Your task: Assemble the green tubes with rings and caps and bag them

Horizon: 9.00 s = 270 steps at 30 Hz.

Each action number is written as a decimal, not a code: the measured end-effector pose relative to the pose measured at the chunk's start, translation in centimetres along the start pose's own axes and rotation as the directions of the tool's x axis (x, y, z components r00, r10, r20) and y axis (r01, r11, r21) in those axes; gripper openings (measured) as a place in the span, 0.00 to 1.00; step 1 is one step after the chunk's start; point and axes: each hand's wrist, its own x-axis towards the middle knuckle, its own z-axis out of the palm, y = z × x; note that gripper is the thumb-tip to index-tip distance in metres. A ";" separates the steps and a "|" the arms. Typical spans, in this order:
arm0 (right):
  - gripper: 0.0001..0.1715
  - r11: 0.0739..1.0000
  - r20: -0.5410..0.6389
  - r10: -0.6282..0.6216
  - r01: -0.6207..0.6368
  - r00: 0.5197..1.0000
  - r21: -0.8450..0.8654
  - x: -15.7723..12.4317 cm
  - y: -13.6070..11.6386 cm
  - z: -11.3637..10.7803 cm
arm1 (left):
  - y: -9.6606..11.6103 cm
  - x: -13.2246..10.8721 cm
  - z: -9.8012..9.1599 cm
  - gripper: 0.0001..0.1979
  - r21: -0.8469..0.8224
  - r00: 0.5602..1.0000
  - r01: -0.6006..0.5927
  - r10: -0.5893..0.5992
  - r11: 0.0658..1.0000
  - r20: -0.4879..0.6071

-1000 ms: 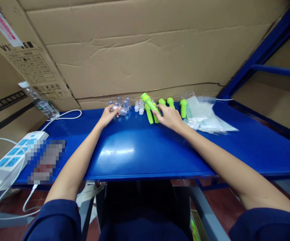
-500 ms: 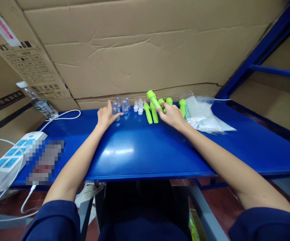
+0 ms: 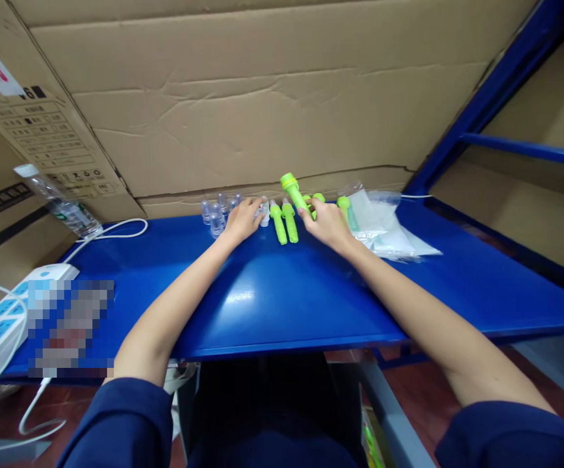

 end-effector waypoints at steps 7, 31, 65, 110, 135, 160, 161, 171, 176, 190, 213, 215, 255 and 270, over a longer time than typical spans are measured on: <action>0.26 1.000 0.005 -0.020 0.020 1.000 0.000 -0.1 0.0 0.0 | -0.8 0.5 1.8 0.14 -0.228 0.998 -0.048 0.041 0.973 -0.037; 0.28 0.950 0.108 -0.294 0.303 0.950 -0.072 -1.0 -0.8 0.2 | -2.8 -4.1 -1.5 0.24 -0.713 0.884 -0.037 -0.310 0.700 -0.350; 0.26 0.884 0.166 -0.423 0.446 0.891 -0.142 -1.3 -1.0 -0.5 | -1.0 -5.7 -2.0 0.21 -0.575 0.985 -0.128 0.038 0.808 -0.166; 0.26 0.864 0.150 -0.468 0.486 0.871 -0.131 -1.4 -0.9 0.2 | -0.5 -6.0 -2.6 0.23 -0.673 0.998 0.005 -0.048 0.740 -0.046; 0.26 0.848 0.143 -0.484 0.503 0.863 -0.166 -1.8 -0.9 0.3 | -0.2 -6.1 -2.0 0.24 -0.678 0.995 0.013 -0.078 0.735 -0.066; 0.30 0.799 -0.153 -0.585 0.535 0.796 -0.274 -2.4 -2.9 0.5 | 1.9 -5.8 -0.8 0.17 -0.719 0.964 -0.062 -0.146 0.692 -0.223; 0.29 0.778 -0.143 -0.617 0.573 0.774 -0.258 -2.5 -3.0 0.7 | 2.1 -5.8 -0.8 0.17 -0.730 0.963 -0.063 -0.151 0.681 -0.224; 0.33 0.649 -0.034 -0.739 0.697 0.673 -0.306 -2.6 -2.5 1.1 | 2.4 -6.0 -0.6 0.43 -0.843 0.990 -0.102 -0.031 0.529 -0.139; 0.33 0.654 -0.036 -0.742 0.713 0.669 -0.252 -2.5 -2.4 1.3 | 2.1 -5.5 -0.9 0.45 -0.939 0.989 -0.057 -0.109 0.340 -0.100; 0.33 0.644 -0.069 -0.762 0.744 0.644 -0.177 -2.6 -2.5 1.5 | 3.2 -5.3 -2.0 0.07 -0.975 0.942 0.197 -0.253 -0.108 0.218; 0.31 0.818 -0.215 -0.543 0.569 0.812 0.084 -1.5 -1.6 1.3 | 1.4 -5.3 -1.7 0.25 -0.804 0.965 0.176 -0.260 0.568 0.028; 0.32 0.886 -0.242 -0.388 0.432 0.890 0.170 -0.8 -0.9 1.4 | 1.3 -5.3 -1.5 0.24 -0.800 0.961 0.192 -0.274 0.569 0.035; 0.26 0.971 0.144 0.239 -0.232 0.960 -0.062 6.2 5.5 3.2 | 0.6 -5.7 -1.0 0.14 -0.678 0.990 0.110 -0.141 0.727 0.010; 0.37 0.955 -0.193 0.029 0.030 0.981 0.295 2.7 4.9 2.4 | 0.0 1.0 0.7 0.20 -0.094 1.000 0.015 -0.016 0.995 -0.015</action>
